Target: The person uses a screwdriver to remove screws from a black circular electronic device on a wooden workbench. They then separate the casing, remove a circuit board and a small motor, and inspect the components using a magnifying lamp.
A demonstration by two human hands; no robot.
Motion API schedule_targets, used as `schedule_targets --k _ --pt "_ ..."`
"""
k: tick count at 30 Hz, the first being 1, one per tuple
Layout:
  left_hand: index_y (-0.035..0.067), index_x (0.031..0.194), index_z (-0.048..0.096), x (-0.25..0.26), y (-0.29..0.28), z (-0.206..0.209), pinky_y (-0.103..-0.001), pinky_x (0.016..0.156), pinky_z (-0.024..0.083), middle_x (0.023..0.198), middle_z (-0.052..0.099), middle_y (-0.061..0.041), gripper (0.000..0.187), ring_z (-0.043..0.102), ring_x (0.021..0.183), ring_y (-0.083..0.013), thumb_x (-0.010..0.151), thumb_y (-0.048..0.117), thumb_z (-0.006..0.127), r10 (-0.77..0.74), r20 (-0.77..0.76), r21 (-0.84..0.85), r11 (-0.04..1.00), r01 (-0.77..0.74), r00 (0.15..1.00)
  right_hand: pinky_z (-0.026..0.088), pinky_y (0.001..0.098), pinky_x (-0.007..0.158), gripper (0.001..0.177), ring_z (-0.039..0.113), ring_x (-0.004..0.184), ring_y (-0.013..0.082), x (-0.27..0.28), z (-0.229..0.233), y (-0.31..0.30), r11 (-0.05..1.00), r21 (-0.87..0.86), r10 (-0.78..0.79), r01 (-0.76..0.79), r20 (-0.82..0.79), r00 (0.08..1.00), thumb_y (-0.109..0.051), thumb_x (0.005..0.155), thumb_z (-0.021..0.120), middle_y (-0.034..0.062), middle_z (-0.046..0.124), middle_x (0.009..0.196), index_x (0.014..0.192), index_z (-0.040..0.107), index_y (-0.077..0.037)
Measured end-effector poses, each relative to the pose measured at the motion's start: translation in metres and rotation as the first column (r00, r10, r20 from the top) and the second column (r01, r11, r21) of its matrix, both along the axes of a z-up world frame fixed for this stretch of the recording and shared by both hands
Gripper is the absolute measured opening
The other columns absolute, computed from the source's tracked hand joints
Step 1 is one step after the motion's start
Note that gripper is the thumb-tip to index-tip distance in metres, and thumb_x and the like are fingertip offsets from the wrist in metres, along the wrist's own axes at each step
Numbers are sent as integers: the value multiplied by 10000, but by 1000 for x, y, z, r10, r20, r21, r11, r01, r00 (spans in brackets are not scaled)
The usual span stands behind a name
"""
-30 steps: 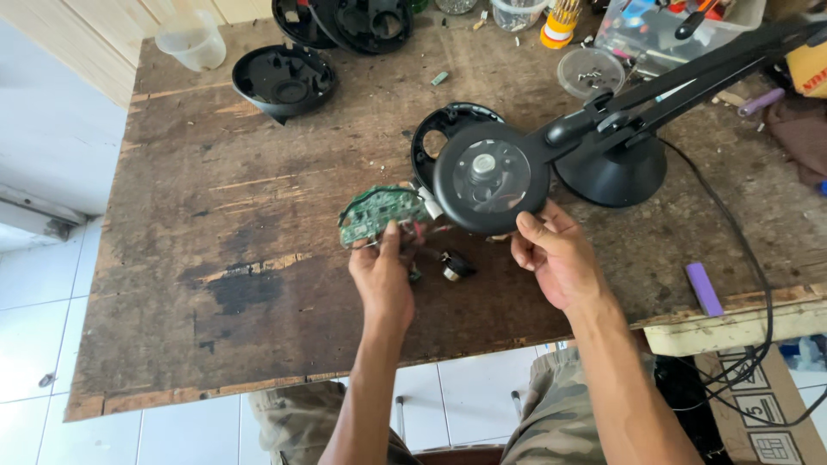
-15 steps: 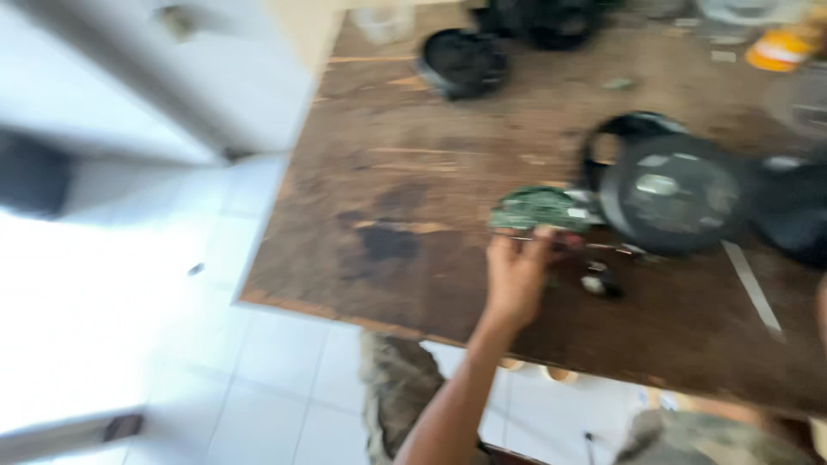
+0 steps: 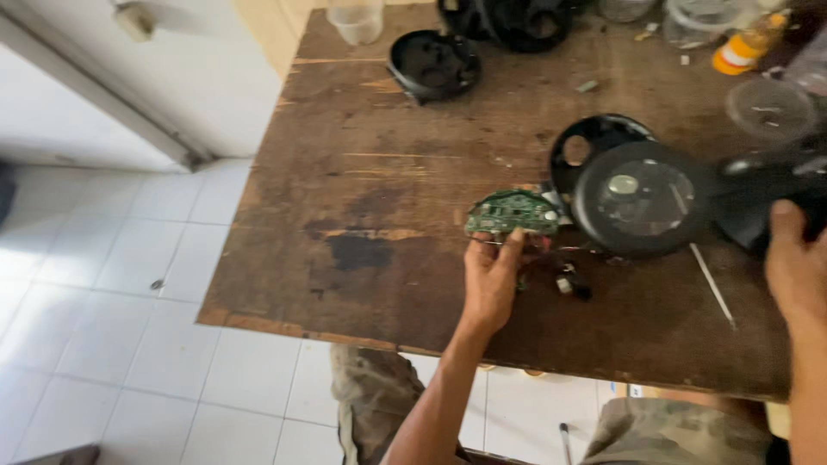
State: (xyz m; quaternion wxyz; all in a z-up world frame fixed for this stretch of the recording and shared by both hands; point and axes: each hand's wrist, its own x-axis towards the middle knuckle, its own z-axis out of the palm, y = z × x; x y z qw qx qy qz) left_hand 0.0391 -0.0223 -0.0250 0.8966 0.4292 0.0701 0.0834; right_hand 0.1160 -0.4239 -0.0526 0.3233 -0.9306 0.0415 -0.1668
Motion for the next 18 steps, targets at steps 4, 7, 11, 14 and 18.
schedule_targets --k 4,7,11,14,18 --pt "39 1173 695 -1 3 9 -424 893 702 1065 800 -115 145 817 950 -256 1098 164 697 -6 9 11 1000 6 1000 445 437 1098 468 573 1253 367 -37 27 54 969 237 -165 65 433 886 -11 1199 760 289 599 1411 1600 552 111" --pt "35 1072 641 -1 4 9 -463 918 713 982 812 -168 185 850 968 -320 1101 212 687 -37 -55 58 997 41 998 511 265 797 286 649 951 146 -64 64 125 715 695 -247 79 145 958 -150 1182 728 64 674 1170 1445 658 -64" --pt "-43 1234 641 5 0 11 -528 891 710 1059 816 -255 148 835 959 -370 1139 70 653 35 -103 -46 998 -40 994 676 411 714 308 831 857 286 -65 68 172 283 951 116 124 -163 980 -272 1077 766 160 813 1035 1355 718 -149" --pt "22 1158 682 11 -4 0 -486 843 720 995 827 -168 80 833 877 -285 1111 78 713 30 -158 -95 994 -46 987 678 398 859 190 825 896 250 -55 64 170 164 982 186 96 -127 974 -215 1074 757 100 833 1090 1264 778 -218" --pt "47 1104 680 20 -15 30 -435 783 705 936 811 -132 56 807 806 -237 1101 69 731 22 -161 -94 995 -38 987 680 437 907 108 832 970 307 -55 66 173 65 998 240 20 -35 970 -210 1089 716 134 837 1121 1176 780 -219"
